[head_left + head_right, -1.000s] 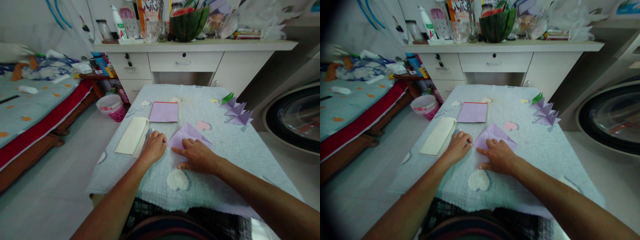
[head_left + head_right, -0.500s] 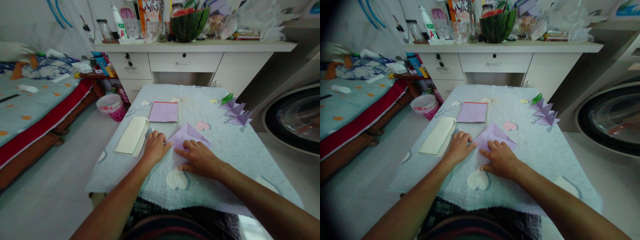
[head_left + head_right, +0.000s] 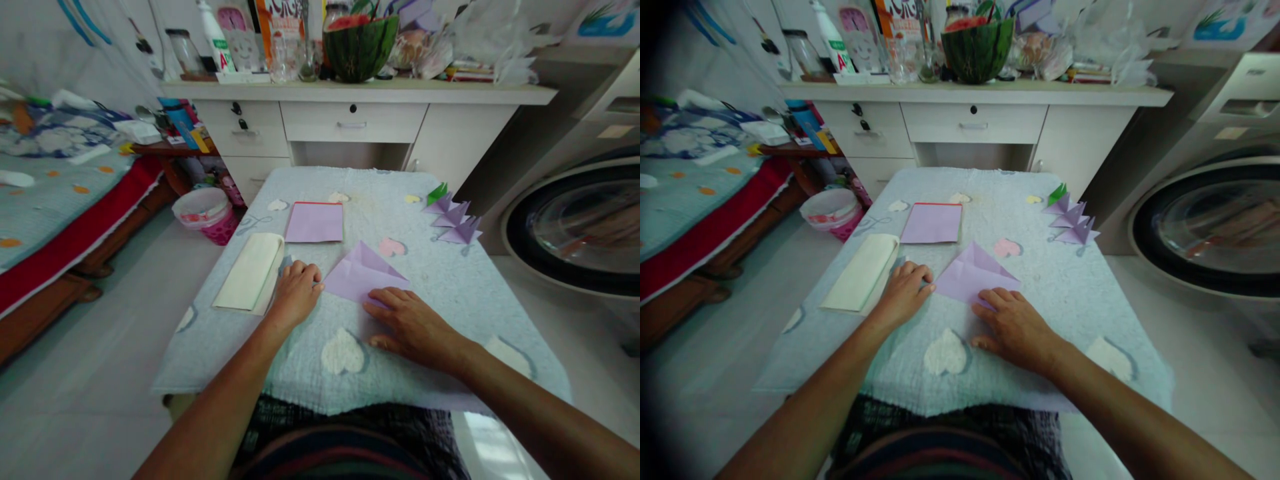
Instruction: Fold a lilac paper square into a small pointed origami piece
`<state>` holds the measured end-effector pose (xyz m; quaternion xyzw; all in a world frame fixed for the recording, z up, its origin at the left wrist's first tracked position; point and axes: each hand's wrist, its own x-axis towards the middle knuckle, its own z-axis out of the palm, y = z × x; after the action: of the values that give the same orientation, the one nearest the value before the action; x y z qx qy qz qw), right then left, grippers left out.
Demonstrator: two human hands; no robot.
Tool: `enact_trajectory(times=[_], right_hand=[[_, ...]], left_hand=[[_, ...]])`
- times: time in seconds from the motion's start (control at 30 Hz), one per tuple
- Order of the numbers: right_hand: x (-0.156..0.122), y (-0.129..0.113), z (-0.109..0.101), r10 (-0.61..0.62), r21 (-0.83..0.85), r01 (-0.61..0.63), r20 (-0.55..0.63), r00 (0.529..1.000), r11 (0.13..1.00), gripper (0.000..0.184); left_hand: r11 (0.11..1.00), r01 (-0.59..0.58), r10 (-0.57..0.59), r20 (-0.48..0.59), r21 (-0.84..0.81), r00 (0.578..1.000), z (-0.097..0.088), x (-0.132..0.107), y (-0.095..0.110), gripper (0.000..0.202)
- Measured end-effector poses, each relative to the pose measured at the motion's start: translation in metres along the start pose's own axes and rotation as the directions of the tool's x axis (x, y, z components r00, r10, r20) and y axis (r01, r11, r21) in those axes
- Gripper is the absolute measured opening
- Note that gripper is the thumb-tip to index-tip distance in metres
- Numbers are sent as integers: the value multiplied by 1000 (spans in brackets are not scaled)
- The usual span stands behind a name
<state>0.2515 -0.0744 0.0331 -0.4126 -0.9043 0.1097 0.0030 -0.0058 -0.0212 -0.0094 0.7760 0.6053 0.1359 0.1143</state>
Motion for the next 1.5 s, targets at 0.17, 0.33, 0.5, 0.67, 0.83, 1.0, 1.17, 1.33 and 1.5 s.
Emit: enact_trajectory(times=[0.17,0.33,0.5,0.67,0.83,1.0,1.17,1.33,1.5], right_hand=[[-16,5,3,27,1,-27,-12,1000,1000,52],[-30,10,5,50,5,-50,-36,998,999,52],[-39,11,3,80,6,-80,-28,996,997,50],[-43,12,4,103,47,-102,-25,994,994,49],[-47,20,-3,98,156,-98,12,995,983,43],[-38,33,-21,30,308,-40,35,999,951,23],[-4,31,-15,323,156,-303,-118,939,940,20],[19,26,-1,415,73,-409,-100,904,910,19],[22,23,1,350,235,-310,-155,924,921,4]], left_hand=[[998,47,-47,7,36,999,-2,-5,0,10],[997,62,-63,23,42,998,-4,-7,1,14],[997,73,-74,24,41,997,-5,-7,1,15],[997,56,-58,20,59,998,-5,-7,1,17],[997,30,-31,7,74,1000,-3,-8,-1,17],[997,55,-56,24,56,998,-3,-6,-2,19],[989,144,-145,-23,-36,989,-9,-10,17,28],[935,-184,202,26,-304,979,-9,-17,52,30],[880,-252,286,24,-403,958,2,-5,69,45]])
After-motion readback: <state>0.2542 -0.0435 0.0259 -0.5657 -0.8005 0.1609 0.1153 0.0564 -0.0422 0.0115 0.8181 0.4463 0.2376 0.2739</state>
